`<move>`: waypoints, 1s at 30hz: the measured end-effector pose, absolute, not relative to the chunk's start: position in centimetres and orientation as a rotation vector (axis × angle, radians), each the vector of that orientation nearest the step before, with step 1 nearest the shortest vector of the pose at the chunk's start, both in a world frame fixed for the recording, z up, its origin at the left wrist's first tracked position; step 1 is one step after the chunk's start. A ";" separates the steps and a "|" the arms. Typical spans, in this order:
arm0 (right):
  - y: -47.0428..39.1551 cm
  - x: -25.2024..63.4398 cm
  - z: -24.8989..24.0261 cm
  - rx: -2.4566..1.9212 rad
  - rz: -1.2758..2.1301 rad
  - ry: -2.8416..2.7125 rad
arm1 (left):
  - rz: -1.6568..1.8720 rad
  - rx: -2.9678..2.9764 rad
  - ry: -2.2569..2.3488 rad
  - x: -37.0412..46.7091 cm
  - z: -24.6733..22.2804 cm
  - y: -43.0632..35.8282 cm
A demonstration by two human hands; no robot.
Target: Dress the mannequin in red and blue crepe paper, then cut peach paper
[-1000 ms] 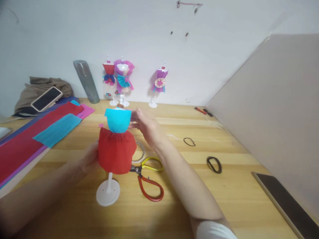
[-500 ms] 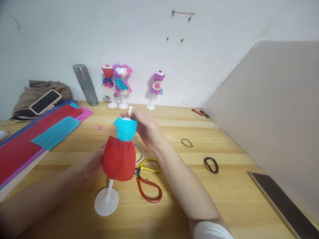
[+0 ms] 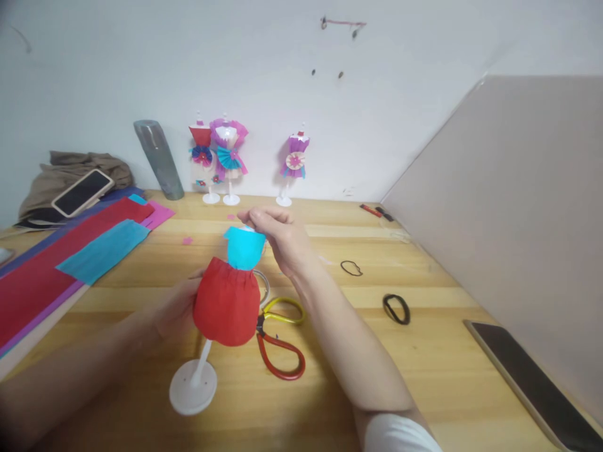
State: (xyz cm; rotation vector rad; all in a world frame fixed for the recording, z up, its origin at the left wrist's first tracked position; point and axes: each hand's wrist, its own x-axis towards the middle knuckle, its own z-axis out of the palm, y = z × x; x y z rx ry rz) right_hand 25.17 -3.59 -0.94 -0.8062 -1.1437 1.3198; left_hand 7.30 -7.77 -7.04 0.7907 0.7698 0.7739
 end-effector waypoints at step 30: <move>-8.0 25.5 1.7 -0.558 0.858 -1.496 | 1.305 2.038 1.028 7.0 -1.6 -11.4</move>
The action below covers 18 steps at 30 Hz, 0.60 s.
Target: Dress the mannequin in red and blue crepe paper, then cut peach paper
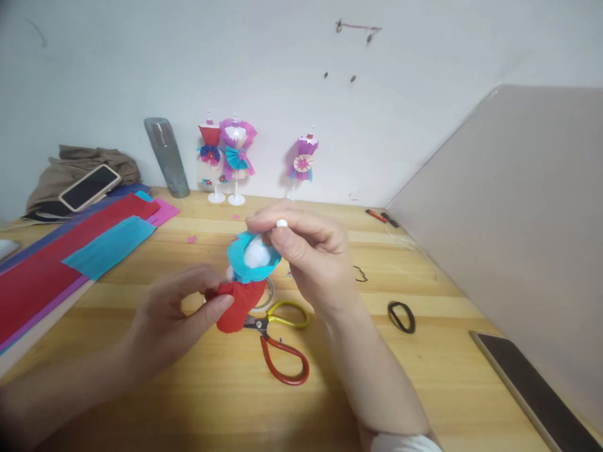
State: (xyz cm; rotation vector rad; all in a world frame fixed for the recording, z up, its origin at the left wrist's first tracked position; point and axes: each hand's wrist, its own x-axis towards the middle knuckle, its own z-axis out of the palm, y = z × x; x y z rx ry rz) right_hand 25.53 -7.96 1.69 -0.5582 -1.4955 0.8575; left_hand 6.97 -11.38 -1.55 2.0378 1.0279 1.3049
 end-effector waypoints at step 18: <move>-7.7 25.4 1.6 -0.599 0.829 -1.462 | 1.232 1.669 1.064 7.2 -1.0 -9.4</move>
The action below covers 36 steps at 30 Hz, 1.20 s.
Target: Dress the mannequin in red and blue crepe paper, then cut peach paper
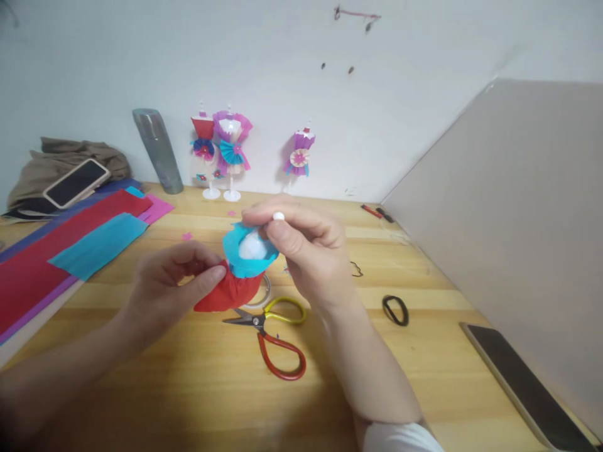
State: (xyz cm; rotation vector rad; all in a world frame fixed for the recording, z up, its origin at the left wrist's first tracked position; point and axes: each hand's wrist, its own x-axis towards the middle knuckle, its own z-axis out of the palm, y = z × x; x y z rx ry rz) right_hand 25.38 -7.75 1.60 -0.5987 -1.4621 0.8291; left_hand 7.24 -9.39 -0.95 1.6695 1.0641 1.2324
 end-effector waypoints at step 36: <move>-7.3 26.2 1.5 -0.558 0.794 -1.499 | 1.292 1.764 1.095 8.2 -1.0 -9.0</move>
